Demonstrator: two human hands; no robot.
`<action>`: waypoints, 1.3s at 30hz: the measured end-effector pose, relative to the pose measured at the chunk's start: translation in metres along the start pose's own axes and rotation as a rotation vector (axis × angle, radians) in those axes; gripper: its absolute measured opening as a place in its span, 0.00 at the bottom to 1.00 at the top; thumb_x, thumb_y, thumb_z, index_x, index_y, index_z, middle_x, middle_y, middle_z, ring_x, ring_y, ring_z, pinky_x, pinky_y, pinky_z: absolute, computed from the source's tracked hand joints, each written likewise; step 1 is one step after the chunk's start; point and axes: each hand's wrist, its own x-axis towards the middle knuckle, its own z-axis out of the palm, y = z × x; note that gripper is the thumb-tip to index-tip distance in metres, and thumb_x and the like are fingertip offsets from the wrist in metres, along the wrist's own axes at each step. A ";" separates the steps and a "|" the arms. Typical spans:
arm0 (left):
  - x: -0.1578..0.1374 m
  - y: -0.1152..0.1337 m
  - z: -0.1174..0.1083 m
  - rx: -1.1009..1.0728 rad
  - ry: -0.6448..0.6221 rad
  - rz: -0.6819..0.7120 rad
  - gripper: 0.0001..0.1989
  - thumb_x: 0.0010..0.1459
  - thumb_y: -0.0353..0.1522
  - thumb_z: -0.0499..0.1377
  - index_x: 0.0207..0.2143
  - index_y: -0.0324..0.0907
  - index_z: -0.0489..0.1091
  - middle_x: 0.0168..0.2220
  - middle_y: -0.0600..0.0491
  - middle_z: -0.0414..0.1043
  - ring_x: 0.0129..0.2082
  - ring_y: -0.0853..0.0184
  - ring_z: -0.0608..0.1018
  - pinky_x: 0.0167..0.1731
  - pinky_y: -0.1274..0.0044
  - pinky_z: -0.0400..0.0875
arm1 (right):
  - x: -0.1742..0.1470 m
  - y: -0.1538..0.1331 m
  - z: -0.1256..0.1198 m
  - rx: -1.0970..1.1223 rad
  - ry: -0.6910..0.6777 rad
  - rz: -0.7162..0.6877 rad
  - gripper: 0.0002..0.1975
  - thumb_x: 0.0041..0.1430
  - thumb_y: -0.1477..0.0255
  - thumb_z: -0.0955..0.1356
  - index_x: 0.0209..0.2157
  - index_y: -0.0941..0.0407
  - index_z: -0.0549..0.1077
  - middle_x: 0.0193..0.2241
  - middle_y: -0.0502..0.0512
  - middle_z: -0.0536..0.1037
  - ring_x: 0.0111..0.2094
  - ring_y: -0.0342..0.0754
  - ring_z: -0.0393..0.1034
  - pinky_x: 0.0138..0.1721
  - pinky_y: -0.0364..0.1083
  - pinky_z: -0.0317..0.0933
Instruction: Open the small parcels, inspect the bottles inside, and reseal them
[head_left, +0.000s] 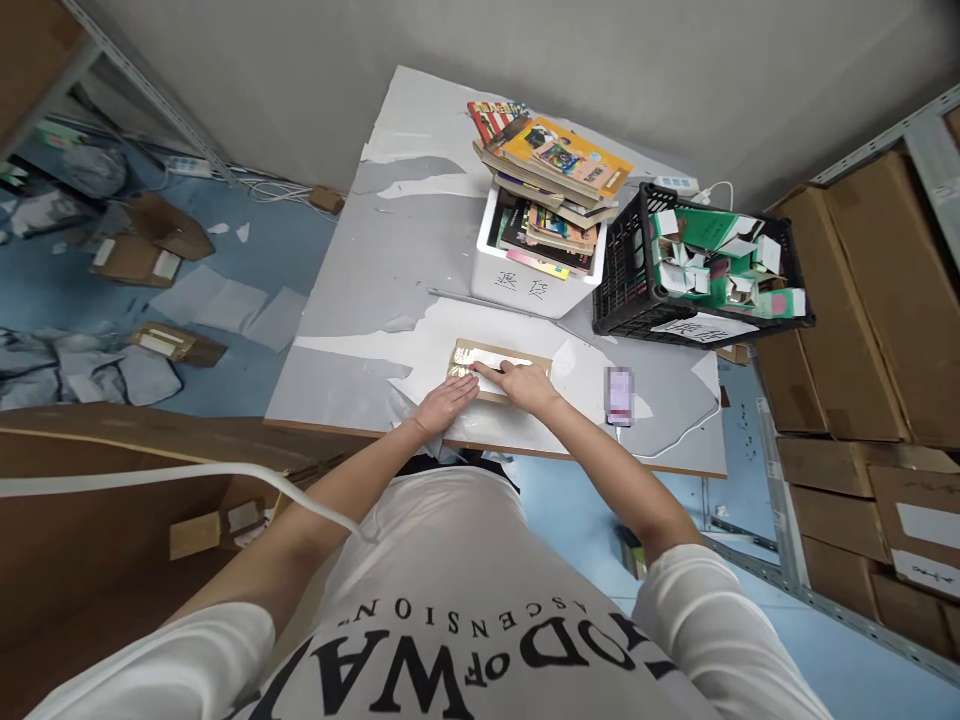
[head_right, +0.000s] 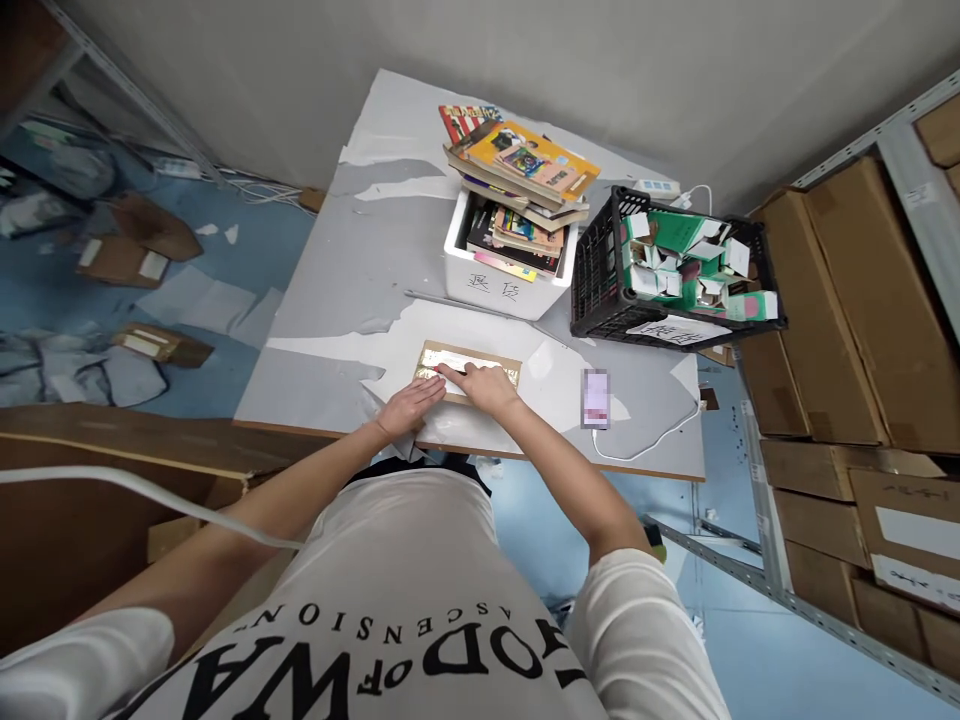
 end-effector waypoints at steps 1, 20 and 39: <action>0.000 0.000 0.000 0.012 0.001 0.002 0.23 0.64 0.23 0.42 0.57 0.40 0.64 0.56 0.44 0.69 0.62 0.65 0.65 0.60 0.62 0.64 | -0.003 -0.002 -0.001 -0.042 -0.010 0.016 0.32 0.67 0.78 0.52 0.67 0.39 0.38 0.48 0.62 0.71 0.40 0.53 0.74 0.38 0.48 0.62; 0.010 0.003 0.001 0.052 -0.177 -0.081 0.26 0.57 0.19 0.45 0.55 0.37 0.67 0.56 0.42 0.70 0.60 0.61 0.67 0.60 0.61 0.64 | -0.104 0.076 0.018 -0.169 -0.221 0.177 0.38 0.62 0.83 0.56 0.67 0.39 0.41 0.40 0.61 0.75 0.33 0.50 0.75 0.32 0.44 0.57; 0.064 0.029 -0.040 0.219 -0.224 -0.147 0.26 0.57 0.44 0.56 0.55 0.39 0.66 0.57 0.39 0.66 0.59 0.51 0.67 0.60 0.57 0.52 | -0.132 0.073 0.111 0.907 0.381 0.667 0.29 0.65 0.65 0.58 0.66 0.48 0.51 0.43 0.56 0.78 0.28 0.44 0.72 0.35 0.45 0.67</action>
